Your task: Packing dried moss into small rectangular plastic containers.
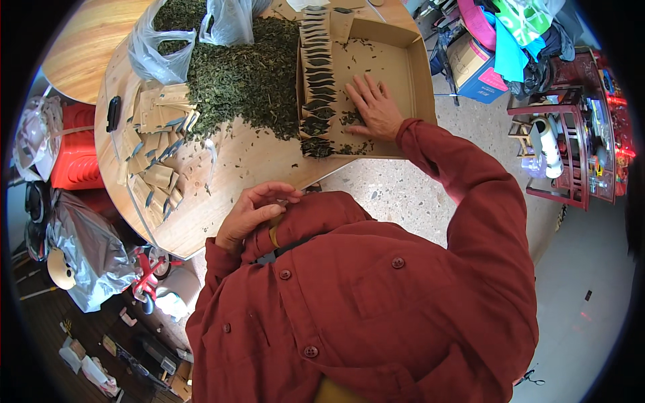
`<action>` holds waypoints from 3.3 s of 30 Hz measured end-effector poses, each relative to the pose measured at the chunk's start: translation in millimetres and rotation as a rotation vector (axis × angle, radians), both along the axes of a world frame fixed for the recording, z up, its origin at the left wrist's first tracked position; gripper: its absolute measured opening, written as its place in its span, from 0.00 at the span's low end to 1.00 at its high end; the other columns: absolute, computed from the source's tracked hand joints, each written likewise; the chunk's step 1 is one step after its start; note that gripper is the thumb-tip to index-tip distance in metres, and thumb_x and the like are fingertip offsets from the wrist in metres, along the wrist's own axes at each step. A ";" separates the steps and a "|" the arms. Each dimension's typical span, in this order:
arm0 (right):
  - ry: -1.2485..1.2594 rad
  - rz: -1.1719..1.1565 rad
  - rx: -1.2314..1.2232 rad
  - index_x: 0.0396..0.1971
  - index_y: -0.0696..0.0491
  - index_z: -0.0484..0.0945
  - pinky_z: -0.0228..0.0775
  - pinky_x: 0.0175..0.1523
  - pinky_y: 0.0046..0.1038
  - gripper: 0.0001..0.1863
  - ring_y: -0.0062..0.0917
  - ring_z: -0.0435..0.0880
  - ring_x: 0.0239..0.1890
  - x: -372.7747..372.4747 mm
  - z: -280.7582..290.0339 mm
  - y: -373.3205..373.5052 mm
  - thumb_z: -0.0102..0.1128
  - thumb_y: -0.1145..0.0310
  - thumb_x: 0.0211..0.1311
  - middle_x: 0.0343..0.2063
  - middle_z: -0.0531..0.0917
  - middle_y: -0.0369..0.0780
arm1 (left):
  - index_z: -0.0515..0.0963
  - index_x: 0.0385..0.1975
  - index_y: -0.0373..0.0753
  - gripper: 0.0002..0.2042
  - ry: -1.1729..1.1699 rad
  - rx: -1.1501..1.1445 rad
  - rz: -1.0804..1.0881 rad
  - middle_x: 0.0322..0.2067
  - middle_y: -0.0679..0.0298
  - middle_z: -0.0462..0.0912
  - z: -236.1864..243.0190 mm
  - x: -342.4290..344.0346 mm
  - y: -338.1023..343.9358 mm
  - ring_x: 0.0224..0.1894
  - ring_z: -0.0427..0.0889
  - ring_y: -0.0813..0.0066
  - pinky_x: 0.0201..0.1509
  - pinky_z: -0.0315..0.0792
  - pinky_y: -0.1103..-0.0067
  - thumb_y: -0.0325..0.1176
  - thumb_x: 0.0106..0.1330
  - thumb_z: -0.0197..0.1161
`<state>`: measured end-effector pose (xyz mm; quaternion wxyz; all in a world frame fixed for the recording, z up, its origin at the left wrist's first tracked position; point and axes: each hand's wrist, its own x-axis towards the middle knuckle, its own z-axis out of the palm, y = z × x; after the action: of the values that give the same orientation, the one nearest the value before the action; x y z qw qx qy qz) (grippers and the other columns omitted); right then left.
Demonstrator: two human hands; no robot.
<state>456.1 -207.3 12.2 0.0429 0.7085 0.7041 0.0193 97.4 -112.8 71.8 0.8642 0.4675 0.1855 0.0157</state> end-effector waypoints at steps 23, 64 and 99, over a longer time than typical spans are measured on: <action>0.123 -0.273 0.060 0.67 0.57 0.51 0.43 0.69 0.49 0.40 0.49 0.51 0.69 10.5 -12.5 -15.7 0.51 0.47 0.64 0.65 0.56 0.55 | 0.73 0.51 0.34 0.20 -0.004 -0.079 0.029 0.51 0.56 0.78 -7.0 -12.0 16.5 0.53 0.77 0.73 0.56 0.68 0.81 0.34 0.60 0.64; 0.175 -0.473 0.350 0.31 0.55 0.71 0.72 0.32 0.48 0.16 0.51 0.80 0.29 106.9 0.1 42.5 0.49 0.55 0.67 0.27 0.80 0.53 | 0.73 0.50 0.35 0.17 0.028 -0.030 0.001 0.50 0.58 0.79 -2.2 -30.7 12.8 0.54 0.76 0.72 0.58 0.67 0.80 0.32 0.62 0.61; 0.307 0.224 0.429 0.27 0.56 0.75 0.68 0.32 0.40 0.17 0.44 0.78 0.26 -218.3 150.8 292.6 0.56 0.56 0.64 0.20 0.77 0.48 | 0.74 0.50 0.35 0.17 -0.134 -0.027 0.048 0.49 0.63 0.78 -11.6 -129.8 33.9 0.53 0.74 0.76 0.59 0.67 0.79 0.34 0.64 0.62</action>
<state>237.8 85.3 163.0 -0.2177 0.6138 0.7561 0.0648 -32.5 -79.0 60.1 0.8804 0.4489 0.1385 0.0650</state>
